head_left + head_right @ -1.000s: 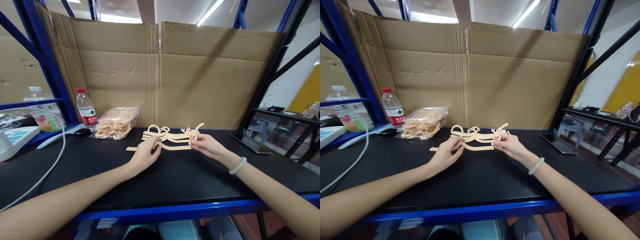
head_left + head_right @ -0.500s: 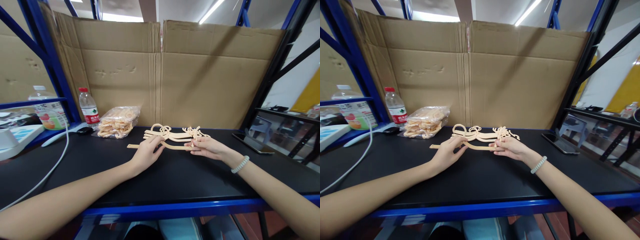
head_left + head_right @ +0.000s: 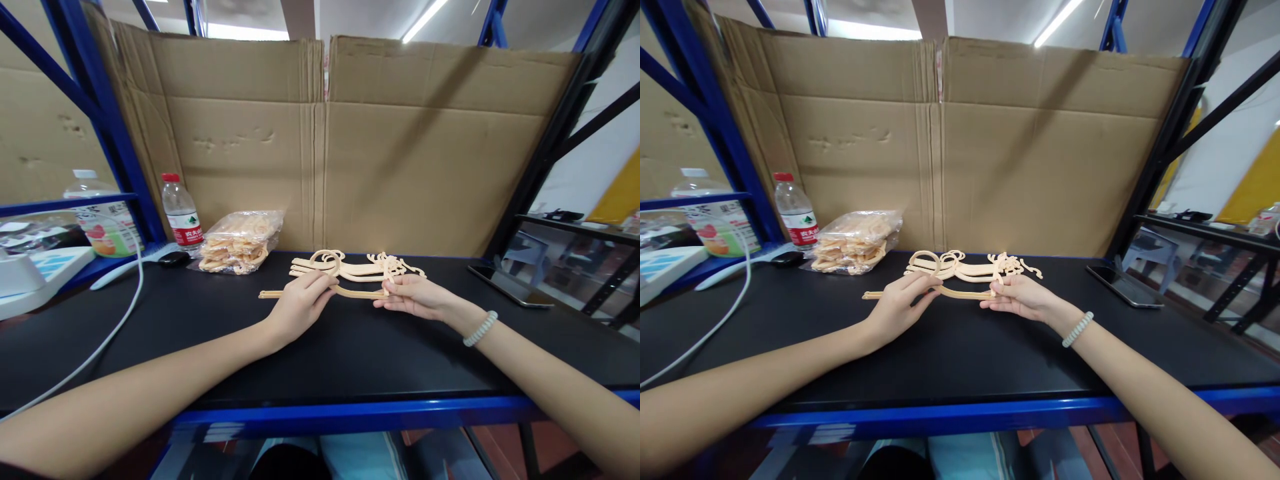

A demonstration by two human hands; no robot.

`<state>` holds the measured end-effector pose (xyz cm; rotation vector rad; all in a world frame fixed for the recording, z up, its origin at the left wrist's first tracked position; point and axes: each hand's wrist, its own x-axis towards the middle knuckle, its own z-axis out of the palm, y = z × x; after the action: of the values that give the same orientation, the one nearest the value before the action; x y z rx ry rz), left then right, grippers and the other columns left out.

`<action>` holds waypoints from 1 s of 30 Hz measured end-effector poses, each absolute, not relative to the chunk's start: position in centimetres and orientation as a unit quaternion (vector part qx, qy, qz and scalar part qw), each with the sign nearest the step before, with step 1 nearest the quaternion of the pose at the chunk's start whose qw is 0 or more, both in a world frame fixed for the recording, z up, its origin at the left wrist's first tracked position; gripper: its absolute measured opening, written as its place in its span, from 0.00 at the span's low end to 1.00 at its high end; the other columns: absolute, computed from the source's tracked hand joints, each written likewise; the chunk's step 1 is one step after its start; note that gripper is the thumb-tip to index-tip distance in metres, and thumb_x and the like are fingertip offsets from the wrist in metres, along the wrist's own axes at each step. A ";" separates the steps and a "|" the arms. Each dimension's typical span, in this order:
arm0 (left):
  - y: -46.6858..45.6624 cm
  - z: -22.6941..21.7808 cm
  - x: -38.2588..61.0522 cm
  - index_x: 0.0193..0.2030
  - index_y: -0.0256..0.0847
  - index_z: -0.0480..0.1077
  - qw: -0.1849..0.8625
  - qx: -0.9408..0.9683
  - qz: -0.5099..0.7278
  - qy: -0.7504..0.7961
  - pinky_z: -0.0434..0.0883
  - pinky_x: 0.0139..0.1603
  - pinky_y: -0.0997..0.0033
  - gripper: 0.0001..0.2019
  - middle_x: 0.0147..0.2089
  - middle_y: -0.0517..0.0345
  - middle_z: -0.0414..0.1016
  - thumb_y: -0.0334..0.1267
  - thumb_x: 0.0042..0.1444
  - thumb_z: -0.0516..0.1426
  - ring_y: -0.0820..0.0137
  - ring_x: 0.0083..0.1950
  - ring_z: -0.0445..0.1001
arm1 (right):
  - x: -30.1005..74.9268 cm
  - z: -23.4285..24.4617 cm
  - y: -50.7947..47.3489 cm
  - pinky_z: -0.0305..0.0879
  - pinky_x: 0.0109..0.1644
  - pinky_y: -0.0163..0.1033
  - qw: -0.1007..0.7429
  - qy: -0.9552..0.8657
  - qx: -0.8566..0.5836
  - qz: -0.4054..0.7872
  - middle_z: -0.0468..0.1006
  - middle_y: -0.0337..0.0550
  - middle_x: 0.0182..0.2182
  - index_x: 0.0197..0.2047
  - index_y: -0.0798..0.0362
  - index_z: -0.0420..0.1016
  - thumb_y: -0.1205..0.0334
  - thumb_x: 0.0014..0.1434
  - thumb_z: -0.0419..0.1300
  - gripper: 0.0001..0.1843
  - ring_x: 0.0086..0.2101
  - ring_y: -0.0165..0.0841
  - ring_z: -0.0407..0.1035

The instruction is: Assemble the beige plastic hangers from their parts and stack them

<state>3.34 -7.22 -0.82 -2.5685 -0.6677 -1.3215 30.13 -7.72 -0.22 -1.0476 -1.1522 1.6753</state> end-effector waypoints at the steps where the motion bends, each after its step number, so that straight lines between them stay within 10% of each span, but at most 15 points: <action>1: -7.2 -0.8 3.3 0.43 0.39 0.68 0.090 -0.863 -0.445 -0.222 0.71 0.43 0.69 0.06 0.39 0.54 0.74 0.31 0.62 0.52 0.69 0.41 0.73 | 30.1 -0.2 -7.7 0.76 0.39 0.32 0.415 -0.460 -0.418 0.664 0.75 0.43 0.28 0.30 0.60 0.71 0.68 0.53 0.66 0.07 0.35 0.35 0.77; 30: -7.5 -0.7 3.4 0.42 0.40 0.68 0.070 -0.843 -0.487 -0.218 0.70 0.43 0.70 0.06 0.40 0.55 0.73 0.29 0.61 0.53 0.69 0.42 0.73 | 28.8 -0.6 -8.1 0.74 0.35 0.33 0.462 -0.523 -0.399 0.595 0.72 0.38 0.24 0.26 0.58 0.68 0.62 0.47 0.70 0.14 0.25 0.29 0.73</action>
<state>3.45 -7.47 -0.69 -2.5371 -0.6559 -1.4654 28.82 -8.10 -0.57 -0.9804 -1.2874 1.4639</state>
